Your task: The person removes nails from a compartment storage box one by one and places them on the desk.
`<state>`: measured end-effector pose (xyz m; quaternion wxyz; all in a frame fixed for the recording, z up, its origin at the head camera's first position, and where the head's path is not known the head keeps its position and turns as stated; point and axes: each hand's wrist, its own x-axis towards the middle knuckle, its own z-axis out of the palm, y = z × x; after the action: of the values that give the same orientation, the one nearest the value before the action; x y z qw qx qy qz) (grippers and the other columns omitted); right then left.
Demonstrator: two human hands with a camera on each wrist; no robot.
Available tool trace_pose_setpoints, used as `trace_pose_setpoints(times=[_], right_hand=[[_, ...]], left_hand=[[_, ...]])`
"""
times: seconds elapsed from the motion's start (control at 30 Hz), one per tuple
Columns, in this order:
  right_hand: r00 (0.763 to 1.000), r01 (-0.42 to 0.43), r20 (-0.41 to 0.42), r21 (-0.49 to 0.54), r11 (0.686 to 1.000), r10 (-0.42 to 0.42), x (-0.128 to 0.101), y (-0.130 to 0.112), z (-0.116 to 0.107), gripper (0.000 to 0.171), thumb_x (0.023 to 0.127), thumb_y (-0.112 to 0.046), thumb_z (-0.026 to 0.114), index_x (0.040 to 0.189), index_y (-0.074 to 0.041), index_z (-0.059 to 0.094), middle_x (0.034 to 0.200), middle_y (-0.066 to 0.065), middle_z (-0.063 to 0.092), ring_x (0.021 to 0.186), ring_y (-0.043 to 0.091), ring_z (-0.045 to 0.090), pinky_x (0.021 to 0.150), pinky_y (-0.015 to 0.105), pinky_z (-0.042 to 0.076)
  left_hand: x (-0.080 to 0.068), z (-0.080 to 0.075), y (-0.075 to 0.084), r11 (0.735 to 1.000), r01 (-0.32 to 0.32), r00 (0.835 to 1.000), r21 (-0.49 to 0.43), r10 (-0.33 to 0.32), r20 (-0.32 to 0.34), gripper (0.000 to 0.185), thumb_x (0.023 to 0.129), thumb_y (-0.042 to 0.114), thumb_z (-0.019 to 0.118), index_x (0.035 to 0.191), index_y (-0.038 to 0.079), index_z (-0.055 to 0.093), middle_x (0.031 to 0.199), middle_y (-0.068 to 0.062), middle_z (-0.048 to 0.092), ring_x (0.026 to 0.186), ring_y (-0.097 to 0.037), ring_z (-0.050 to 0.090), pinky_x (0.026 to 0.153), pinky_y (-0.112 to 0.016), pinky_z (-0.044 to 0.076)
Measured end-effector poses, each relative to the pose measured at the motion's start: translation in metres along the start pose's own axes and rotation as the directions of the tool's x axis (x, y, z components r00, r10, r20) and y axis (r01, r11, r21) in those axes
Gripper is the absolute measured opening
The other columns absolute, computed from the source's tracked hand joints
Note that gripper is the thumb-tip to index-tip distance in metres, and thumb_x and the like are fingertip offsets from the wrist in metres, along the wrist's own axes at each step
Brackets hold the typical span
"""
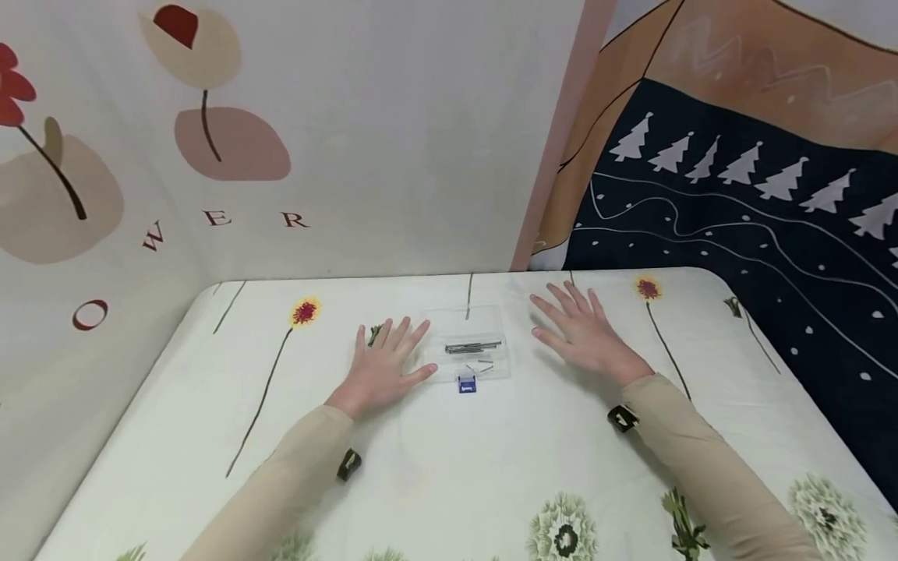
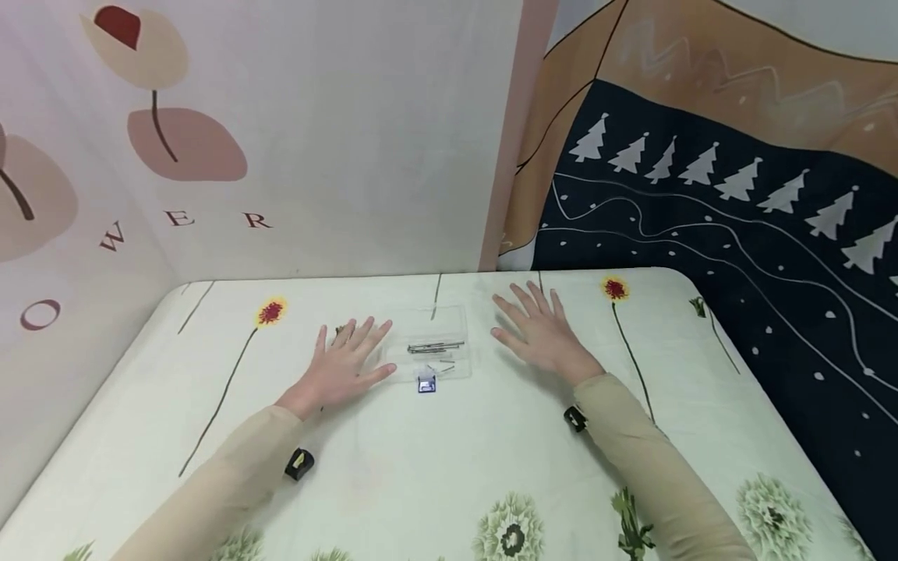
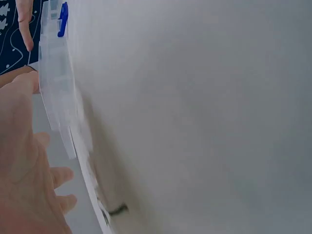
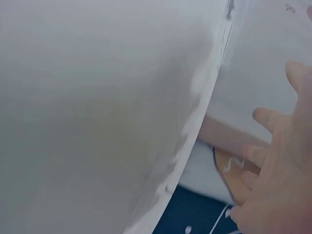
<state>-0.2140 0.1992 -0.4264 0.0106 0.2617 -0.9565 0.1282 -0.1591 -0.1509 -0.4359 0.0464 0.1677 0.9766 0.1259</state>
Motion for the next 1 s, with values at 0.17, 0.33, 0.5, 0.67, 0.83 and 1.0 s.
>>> trace_pose_setpoints(times=[0.17, 0.33, 0.5, 0.67, 0.83, 1.0], right_hand=[[0.997, 0.068, 0.035, 0.058, 0.996, -0.070, 0.007, -0.019, 0.007, 0.061, 0.101, -0.052, 0.037, 0.152, -0.019, 0.033, 0.156, 0.017, 0.022, 0.144, 0.039, 0.009, 0.110, 0.061, 0.002], [0.988, 0.122, 0.076, 0.166, 0.979, -0.136, 0.015, -0.037, 0.013, 0.057, 0.101, -0.046, 0.042, 0.152, -0.019, 0.034, 0.156, 0.017, 0.024, 0.143, 0.037, 0.014, 0.112, 0.058, 0.004], [0.967, 0.202, 0.101, 0.248, 0.947, -0.232, 0.027, -0.055, 0.016, 0.050, 0.101, -0.038, 0.047, 0.147, -0.017, 0.044, 0.155, 0.017, 0.027, 0.143, 0.038, 0.015, 0.112, 0.058, 0.007], [0.927, 0.322, 0.118, 0.242, 0.915, -0.357, 0.042, -0.071, 0.017, 0.038, 0.102, -0.031, 0.048, 0.137, -0.018, 0.057, 0.153, 0.015, 0.031, 0.141, 0.040, 0.019, 0.111, 0.059, 0.012], [0.902, 0.383, 0.118, 0.221, 0.897, -0.414, 0.052, -0.079, 0.018, 0.034, 0.101, -0.027, 0.052, 0.133, -0.019, 0.061, 0.152, 0.013, 0.034, 0.140, 0.038, 0.023, 0.111, 0.056, 0.016], [0.895, 0.382, 0.138, 0.250, 0.890, -0.423, 0.058, -0.080, 0.020, 0.035, 0.098, -0.025, 0.057, 0.131, -0.019, 0.063, 0.151, 0.014, 0.035, 0.141, 0.036, 0.024, 0.112, 0.054, 0.016]], left_hand=[[0.004, 0.003, 0.005, 0.992, -0.025, 0.995, -0.126, 0.037, 0.094, 0.078, 0.094, 0.063, 0.042, 0.157, 0.027, 0.012, 0.159, -0.014, 0.012, 0.143, -0.042, 0.008, 0.111, -0.060, 0.004], [0.006, 0.005, 0.005, 0.992, -0.029, 0.993, -0.126, 0.044, 0.114, 0.078, 0.094, 0.063, 0.042, 0.157, 0.026, 0.014, 0.159, -0.015, 0.015, 0.143, -0.043, 0.006, 0.111, -0.060, 0.004], [0.006, 0.007, 0.005, 0.995, -0.033, 0.994, -0.097, 0.043, 0.104, 0.078, 0.095, 0.062, 0.043, 0.157, 0.024, 0.015, 0.158, -0.017, 0.016, 0.142, -0.046, 0.009, 0.110, -0.062, 0.006], [0.007, 0.009, 0.004, 0.994, -0.035, 0.993, -0.105, 0.046, 0.105, 0.077, 0.096, 0.060, 0.043, 0.157, 0.021, 0.014, 0.158, -0.019, 0.015, 0.141, -0.047, 0.008, 0.109, -0.064, 0.004], [0.007, 0.009, 0.005, 0.993, -0.044, 0.993, -0.106, 0.055, 0.104, 0.078, 0.096, 0.058, 0.044, 0.157, 0.019, 0.014, 0.157, -0.021, 0.015, 0.140, -0.049, 0.008, 0.108, -0.065, 0.003], [0.008, 0.009, 0.006, 0.994, -0.051, 0.993, -0.096, 0.061, 0.106, 0.078, 0.097, 0.057, 0.044, 0.157, 0.017, 0.014, 0.157, -0.021, 0.015, 0.140, -0.049, 0.008, 0.108, -0.066, 0.004]])
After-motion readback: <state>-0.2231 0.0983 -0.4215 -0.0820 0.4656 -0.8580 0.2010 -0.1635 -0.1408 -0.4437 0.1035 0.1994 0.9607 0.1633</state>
